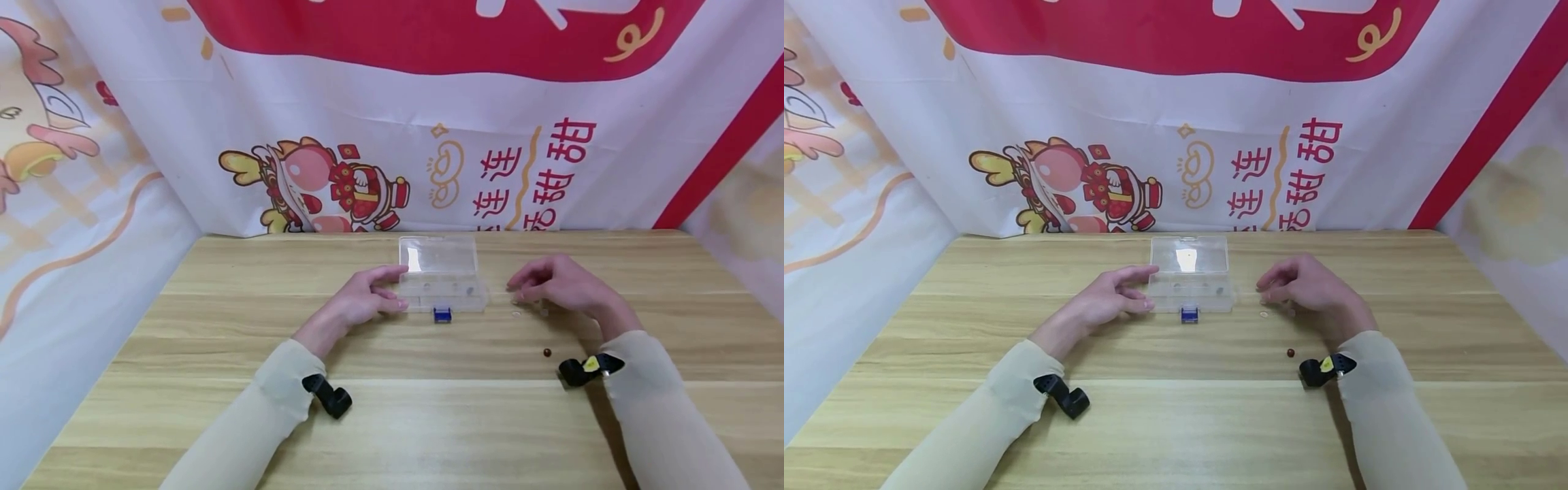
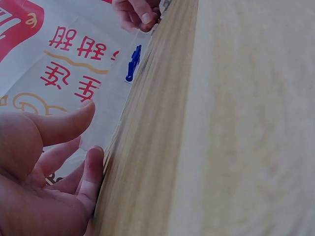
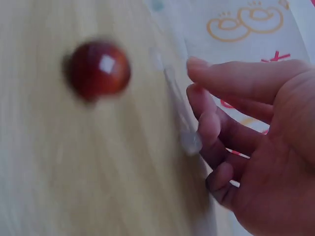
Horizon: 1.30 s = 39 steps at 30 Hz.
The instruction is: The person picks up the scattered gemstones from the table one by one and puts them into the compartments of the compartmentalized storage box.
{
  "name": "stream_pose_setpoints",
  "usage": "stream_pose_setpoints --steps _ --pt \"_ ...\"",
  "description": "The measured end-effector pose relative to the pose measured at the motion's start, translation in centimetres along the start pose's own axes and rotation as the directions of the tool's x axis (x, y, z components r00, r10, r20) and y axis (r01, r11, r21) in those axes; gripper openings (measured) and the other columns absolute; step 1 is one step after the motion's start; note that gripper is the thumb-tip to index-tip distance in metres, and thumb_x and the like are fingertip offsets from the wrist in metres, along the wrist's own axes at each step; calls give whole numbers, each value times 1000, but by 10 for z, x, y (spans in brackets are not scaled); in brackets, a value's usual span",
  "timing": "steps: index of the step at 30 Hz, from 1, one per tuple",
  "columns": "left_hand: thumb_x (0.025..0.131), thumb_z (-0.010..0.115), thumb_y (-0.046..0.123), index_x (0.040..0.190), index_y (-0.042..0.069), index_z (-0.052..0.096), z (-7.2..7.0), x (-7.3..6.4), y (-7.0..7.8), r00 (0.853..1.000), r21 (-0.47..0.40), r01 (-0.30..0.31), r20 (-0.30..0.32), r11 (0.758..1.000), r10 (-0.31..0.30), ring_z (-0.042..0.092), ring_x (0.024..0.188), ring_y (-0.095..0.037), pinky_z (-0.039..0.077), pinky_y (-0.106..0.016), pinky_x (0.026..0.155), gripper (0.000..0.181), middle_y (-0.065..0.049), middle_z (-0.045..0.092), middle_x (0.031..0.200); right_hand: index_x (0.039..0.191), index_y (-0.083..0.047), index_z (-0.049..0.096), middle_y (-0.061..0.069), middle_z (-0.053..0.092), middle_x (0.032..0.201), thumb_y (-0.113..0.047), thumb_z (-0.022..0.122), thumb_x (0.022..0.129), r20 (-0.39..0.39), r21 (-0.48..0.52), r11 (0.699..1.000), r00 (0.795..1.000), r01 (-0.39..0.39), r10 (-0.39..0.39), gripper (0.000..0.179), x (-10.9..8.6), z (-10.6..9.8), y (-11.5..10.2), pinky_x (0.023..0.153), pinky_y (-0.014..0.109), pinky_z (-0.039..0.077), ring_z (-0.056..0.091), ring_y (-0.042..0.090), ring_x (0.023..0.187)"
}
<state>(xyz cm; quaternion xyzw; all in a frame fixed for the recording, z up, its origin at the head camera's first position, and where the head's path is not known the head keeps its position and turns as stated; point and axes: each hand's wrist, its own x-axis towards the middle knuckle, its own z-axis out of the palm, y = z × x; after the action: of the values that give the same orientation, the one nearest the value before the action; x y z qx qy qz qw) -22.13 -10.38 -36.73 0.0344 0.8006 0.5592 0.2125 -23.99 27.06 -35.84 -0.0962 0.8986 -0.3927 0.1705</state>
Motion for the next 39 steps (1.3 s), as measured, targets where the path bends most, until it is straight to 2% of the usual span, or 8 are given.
stream_pose_setpoints --steps 5,11,18,39 --pt "93 82 14 153 35 57 0 0 1 1000 5 12 -6 1000 -12 67 112 -21 55 -31 96 68 2 56 155 120 -13 79 7 74 111 -25 82 93 38 9 1000 999 -18 17 30 2 -2 8 80 29 48 59 18 95" --pt "94 82 15 152 36 57 0 -1 1 1000 7 14 0 1000 -14 66 112 -21 55 -31 96 67 3 57 153 117 -11 80 7 72 103 -20 85 90 67 27 1000 998 -10 8 29 3 -1 9 80 27 49 60 17 92" --pt "93 82 15 151 37 58 0 -1 0 1000 10 18 -6 1000 -17 65 112 -22 54 -29 92 67 4 57 152 114 -11 82 6 72 99 -18 86 89 64 28 999 998 -16 14 27 4 0 9 78 27 48 58 17 91" --pt "93 82 15 151 39 57 1 -1 0 1000 16 16 -5 1000 -16 63 114 -22 54 -29 90 68 4 56 154 110 -14 82 6 72 104 -21 82 93 51 -45 999 998 -27 29 18 3 2 5 81 30 46 55 22 96"
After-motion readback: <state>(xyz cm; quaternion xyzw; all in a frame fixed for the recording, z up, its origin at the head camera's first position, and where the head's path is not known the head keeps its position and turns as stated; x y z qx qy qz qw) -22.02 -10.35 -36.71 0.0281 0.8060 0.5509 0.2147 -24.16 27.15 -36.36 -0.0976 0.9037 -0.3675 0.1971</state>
